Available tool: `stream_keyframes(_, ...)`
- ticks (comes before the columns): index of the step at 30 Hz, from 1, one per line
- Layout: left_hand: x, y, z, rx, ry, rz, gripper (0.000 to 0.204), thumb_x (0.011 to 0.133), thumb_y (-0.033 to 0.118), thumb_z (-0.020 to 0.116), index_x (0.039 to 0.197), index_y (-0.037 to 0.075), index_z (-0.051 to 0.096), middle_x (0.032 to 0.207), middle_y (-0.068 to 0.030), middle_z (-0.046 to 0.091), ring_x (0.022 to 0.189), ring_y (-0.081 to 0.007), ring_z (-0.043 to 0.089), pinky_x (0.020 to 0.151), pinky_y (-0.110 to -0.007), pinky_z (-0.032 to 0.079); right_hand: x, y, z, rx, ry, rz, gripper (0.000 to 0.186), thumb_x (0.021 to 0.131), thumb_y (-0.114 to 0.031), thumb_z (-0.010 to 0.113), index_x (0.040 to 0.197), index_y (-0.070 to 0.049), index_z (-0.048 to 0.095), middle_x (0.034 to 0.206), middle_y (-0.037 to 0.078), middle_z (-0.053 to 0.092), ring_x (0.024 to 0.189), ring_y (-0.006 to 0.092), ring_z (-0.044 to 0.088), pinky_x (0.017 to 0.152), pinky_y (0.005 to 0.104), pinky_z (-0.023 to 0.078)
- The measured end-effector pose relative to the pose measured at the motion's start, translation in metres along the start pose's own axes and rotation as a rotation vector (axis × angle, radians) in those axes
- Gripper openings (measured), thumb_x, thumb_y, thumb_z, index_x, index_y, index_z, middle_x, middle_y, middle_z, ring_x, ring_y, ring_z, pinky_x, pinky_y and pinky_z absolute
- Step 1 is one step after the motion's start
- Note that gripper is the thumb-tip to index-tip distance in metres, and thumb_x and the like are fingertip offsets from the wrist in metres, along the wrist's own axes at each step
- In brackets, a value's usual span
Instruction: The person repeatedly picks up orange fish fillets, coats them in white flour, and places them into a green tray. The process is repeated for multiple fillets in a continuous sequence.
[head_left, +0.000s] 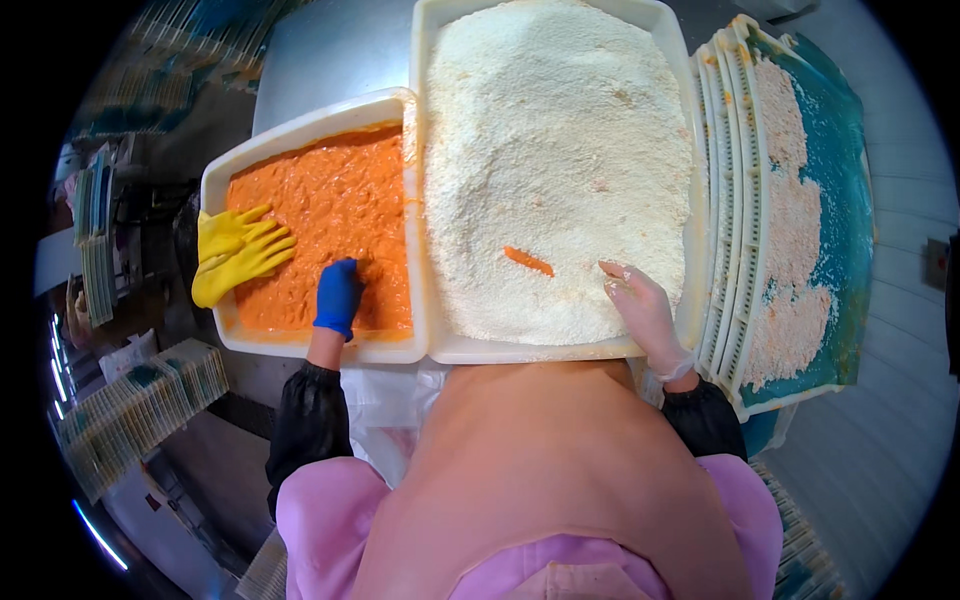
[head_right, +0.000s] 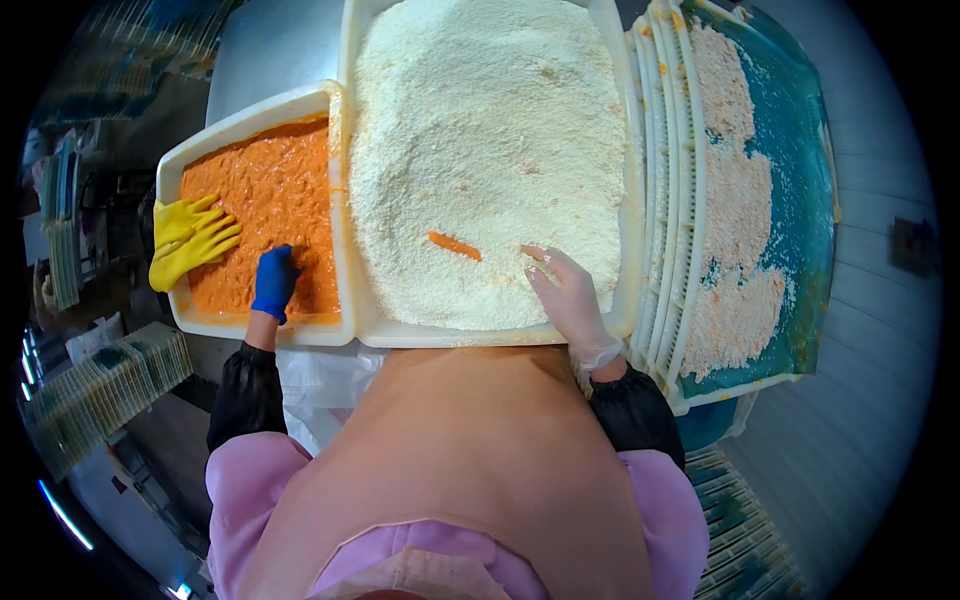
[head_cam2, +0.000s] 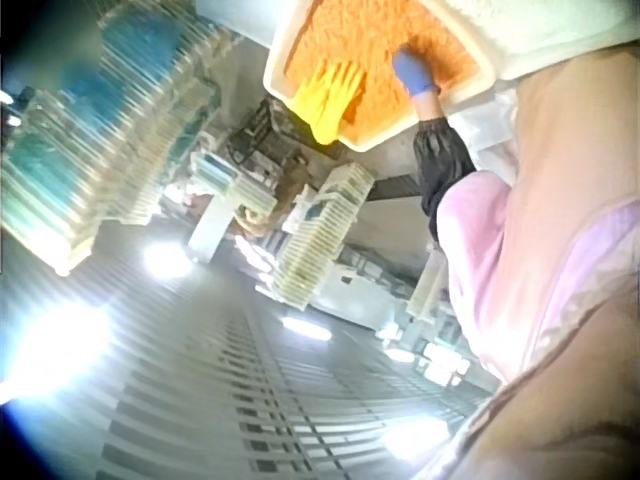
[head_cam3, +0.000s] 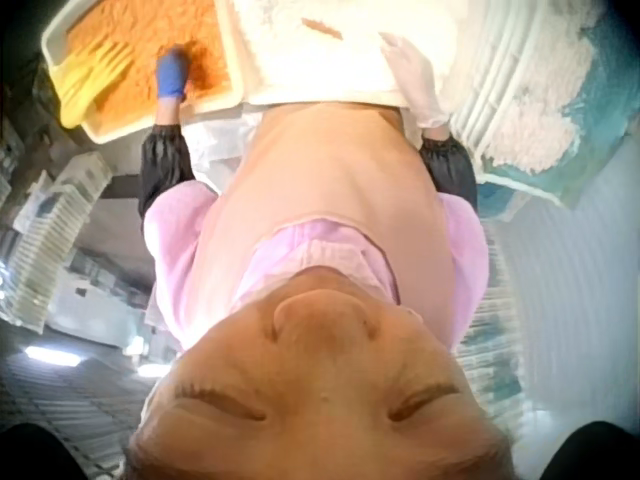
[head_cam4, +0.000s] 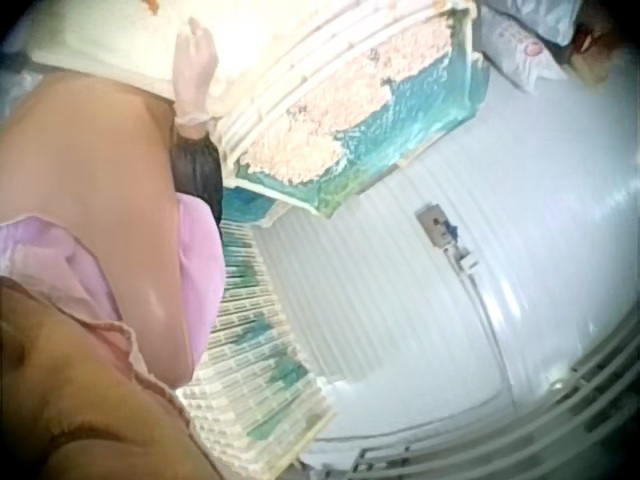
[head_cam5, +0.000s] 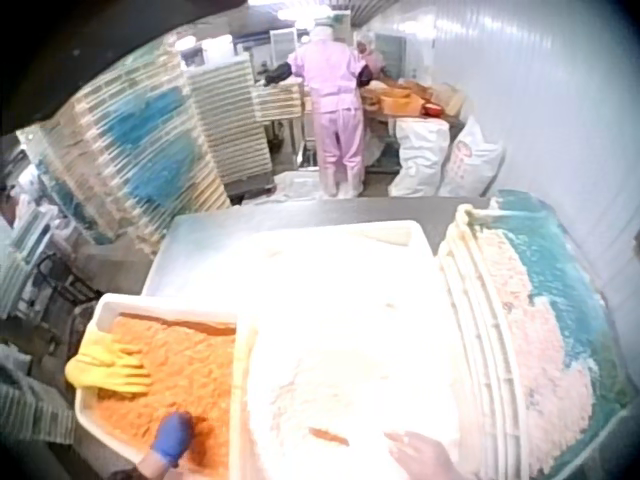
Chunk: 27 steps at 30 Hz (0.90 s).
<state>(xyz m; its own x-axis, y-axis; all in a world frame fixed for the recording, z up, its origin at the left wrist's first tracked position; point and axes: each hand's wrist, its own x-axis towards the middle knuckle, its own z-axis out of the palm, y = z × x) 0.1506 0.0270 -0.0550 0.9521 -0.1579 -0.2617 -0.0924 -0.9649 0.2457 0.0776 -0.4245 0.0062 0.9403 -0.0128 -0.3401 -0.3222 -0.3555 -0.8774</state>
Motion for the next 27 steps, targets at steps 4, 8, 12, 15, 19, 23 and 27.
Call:
stream_keyframes(4, 0.000, 0.011, -0.040, -0.325, 0.130, -0.021, 0.015, 0.072, 0.009, 0.068, 0.086, 0.004, 0.069, 0.079, -0.0150, 0.066, 0.073, -0.0283, 0.064, 0.064, -0.032, 0.049, -0.002, -0.002, -0.001, -0.003, -0.006, -0.014, 0.030, 0.083, -0.007, 0.055, 0.112, -0.001, 0.060, 0.112, 0.014, 0.061, 0.107, 0.0229, 0.056, 0.092, 0.0291, 0.040)
stream_keyframes(8, 0.012, -0.006, -0.045, -0.483, 0.186, -0.105, 0.014, 0.075, 0.005, 0.065, 0.089, 0.003, 0.069, 0.082, -0.0129, 0.068, 0.072, -0.0214, 0.065, 0.064, -0.028, 0.049, -0.005, 0.001, 0.001, 0.038, -0.008, -0.017, 0.030, 0.083, -0.006, 0.056, 0.112, 0.000, 0.060, 0.113, 0.013, 0.061, 0.107, 0.0214, 0.056, 0.093, 0.0291, 0.040)
stream_keyframes(12, 0.009, -0.046, -0.031, -0.322, 0.102, -0.250, 0.012, 0.079, 0.007, 0.064, 0.088, 0.001, 0.069, 0.076, -0.0070, 0.068, 0.070, -0.0111, 0.062, 0.063, -0.025, 0.048, -0.010, -0.003, 0.002, 0.061, -0.029, -0.001, 0.030, 0.083, -0.005, 0.056, 0.113, 0.000, 0.059, 0.114, 0.012, 0.060, 0.108, 0.0197, 0.055, 0.094, 0.0289, 0.039)
stream_keyframes(15, 0.015, -0.027, -0.039, -0.710, 0.185, -0.227, 0.019, 0.082, 0.003, 0.059, 0.099, 0.000, 0.067, 0.084, -0.0054, 0.067, 0.076, -0.0123, 0.062, 0.069, -0.024, 0.048, -0.018, 0.001, 0.002, 0.061, -0.010, 0.033, 0.030, 0.083, -0.004, 0.055, 0.113, 0.000, 0.059, 0.114, 0.012, 0.060, 0.108, 0.0186, 0.054, 0.094, 0.0283, 0.039)
stream_keyframes(19, 0.018, 0.102, -0.078, -0.946, 0.038, 0.253, 0.028, 0.084, -0.005, 0.052, 0.109, 0.000, 0.063, 0.106, -0.0081, 0.063, 0.097, -0.0154, 0.058, 0.077, -0.025, 0.046, -0.020, 0.005, 0.004, 0.145, -0.011, 0.028, 0.029, 0.084, -0.005, 0.055, 0.113, 0.000, 0.059, 0.112, 0.012, 0.060, 0.108, 0.0177, 0.053, 0.094, 0.0278, 0.039)
stream_keyframes(23, 0.036, 0.170, -0.041, -0.446, -0.045, 0.667, 0.026, 0.077, 0.001, 0.060, 0.100, 0.011, 0.067, 0.100, -0.0081, 0.064, 0.091, -0.0282, 0.059, 0.078, -0.033, 0.047, -0.023, -0.003, 0.008, 0.159, -0.027, 0.005, 0.029, 0.085, -0.007, 0.056, 0.113, 0.000, 0.059, 0.112, 0.012, 0.060, 0.107, 0.0179, 0.054, 0.093, 0.0277, 0.039)
stream_keyframes(27, 0.050, 0.191, 0.003, -0.070, 0.084, 0.808, 0.010, 0.072, 0.009, 0.057, 0.079, 0.009, 0.065, 0.089, -0.0059, 0.062, 0.091, -0.0277, 0.056, 0.077, -0.037, 0.046, -0.029, 0.000, 0.007, 0.134, -0.002, 0.025, 0.029, 0.085, -0.008, 0.056, 0.113, 0.000, 0.059, 0.111, 0.012, 0.061, 0.105, 0.0179, 0.055, 0.092, 0.0278, 0.040)
